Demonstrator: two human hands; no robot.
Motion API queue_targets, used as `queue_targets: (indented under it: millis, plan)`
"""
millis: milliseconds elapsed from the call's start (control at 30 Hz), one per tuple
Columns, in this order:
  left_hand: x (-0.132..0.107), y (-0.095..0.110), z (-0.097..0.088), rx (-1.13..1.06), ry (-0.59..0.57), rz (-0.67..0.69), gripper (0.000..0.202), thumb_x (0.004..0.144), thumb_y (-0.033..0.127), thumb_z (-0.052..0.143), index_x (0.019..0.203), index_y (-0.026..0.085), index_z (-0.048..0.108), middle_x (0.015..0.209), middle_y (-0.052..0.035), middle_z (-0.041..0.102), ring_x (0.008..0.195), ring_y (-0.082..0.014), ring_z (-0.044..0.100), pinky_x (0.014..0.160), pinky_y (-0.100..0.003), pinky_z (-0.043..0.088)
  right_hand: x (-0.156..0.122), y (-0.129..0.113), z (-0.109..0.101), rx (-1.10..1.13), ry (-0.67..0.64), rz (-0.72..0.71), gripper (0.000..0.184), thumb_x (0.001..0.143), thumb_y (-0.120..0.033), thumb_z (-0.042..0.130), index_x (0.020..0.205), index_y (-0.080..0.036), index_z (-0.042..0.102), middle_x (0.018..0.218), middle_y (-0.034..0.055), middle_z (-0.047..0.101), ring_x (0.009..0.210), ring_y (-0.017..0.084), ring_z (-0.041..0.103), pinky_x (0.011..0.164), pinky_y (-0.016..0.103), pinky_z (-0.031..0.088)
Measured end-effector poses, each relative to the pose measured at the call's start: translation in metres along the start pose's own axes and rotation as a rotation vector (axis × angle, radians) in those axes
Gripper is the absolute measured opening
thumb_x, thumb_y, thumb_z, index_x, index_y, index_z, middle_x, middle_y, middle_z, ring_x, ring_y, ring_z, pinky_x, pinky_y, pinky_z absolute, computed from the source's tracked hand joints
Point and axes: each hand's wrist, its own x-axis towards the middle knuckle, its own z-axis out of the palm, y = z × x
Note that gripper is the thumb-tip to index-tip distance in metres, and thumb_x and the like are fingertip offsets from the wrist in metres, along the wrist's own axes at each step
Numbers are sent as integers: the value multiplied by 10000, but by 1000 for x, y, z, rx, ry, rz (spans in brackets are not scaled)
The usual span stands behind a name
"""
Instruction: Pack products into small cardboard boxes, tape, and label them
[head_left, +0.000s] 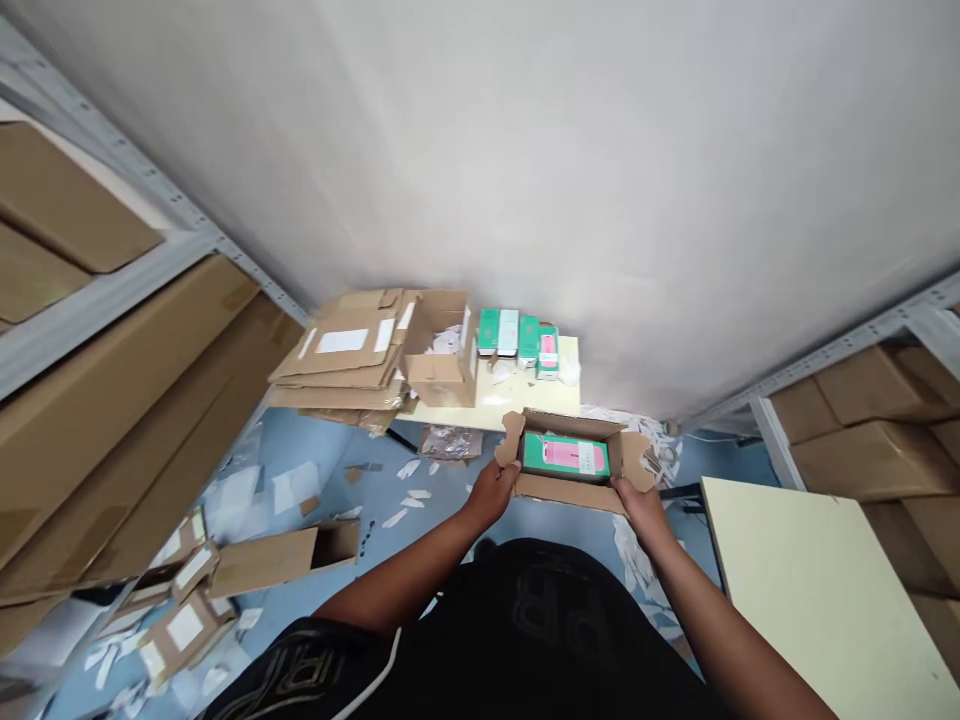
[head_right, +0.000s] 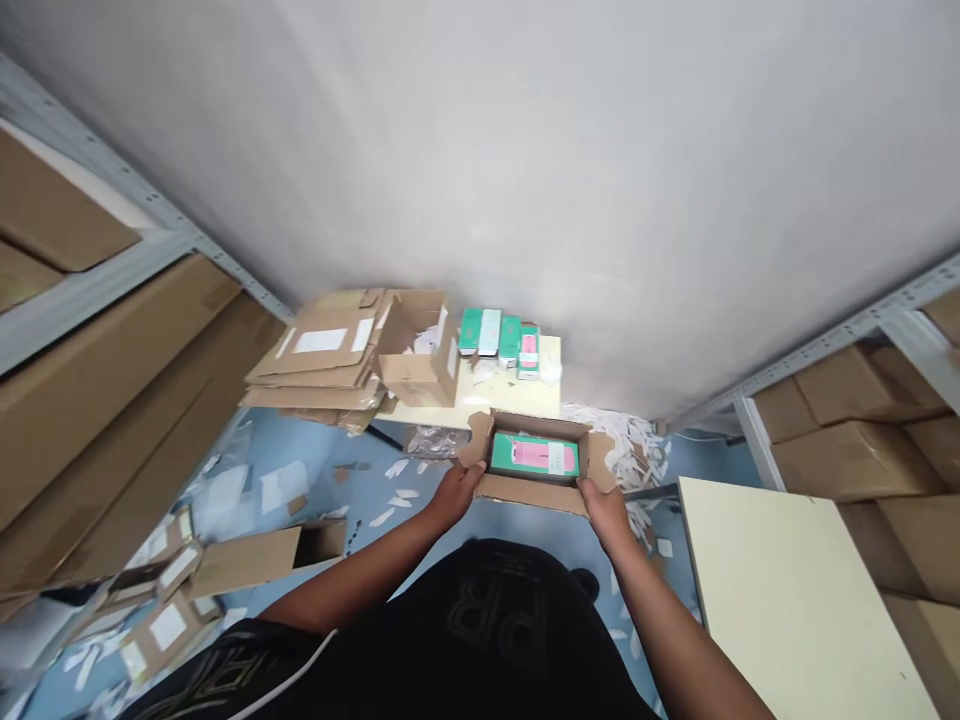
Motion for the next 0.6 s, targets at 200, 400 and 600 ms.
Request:
queue_targets:
  millis: [200,400,600]
  plan:
    - [-3,-23,-115,43,124,-41,433,877,476,514,1089,169,734,1142,-121,759,1202,-339,636,1042,-455,478,-11,-49,111,9,-135,-15,467,750,-425,668,1153,-195,722,1181,93,767,1169,317,684,945,405,572]
    - [17,-34,-209,7,82,-34,461,859,586,510,929,194,743,959,-95,768,927,-296,691,764,-411,574,-5,-85,168,-12,-238,-37,480,761,-419,648,1176,-186,711,1191,90,753,1132,324,688,927,420,576]
    - [78,36,-282,122,284,113,534,931,593,439,1089,182,742,1102,-93,768,1036,-254,697,897,-362,557,9,-117,196,-7,-315,-37,505,772,-370,642,1240,-191,698,1251,90,738,1177,328,674,965,422,569]
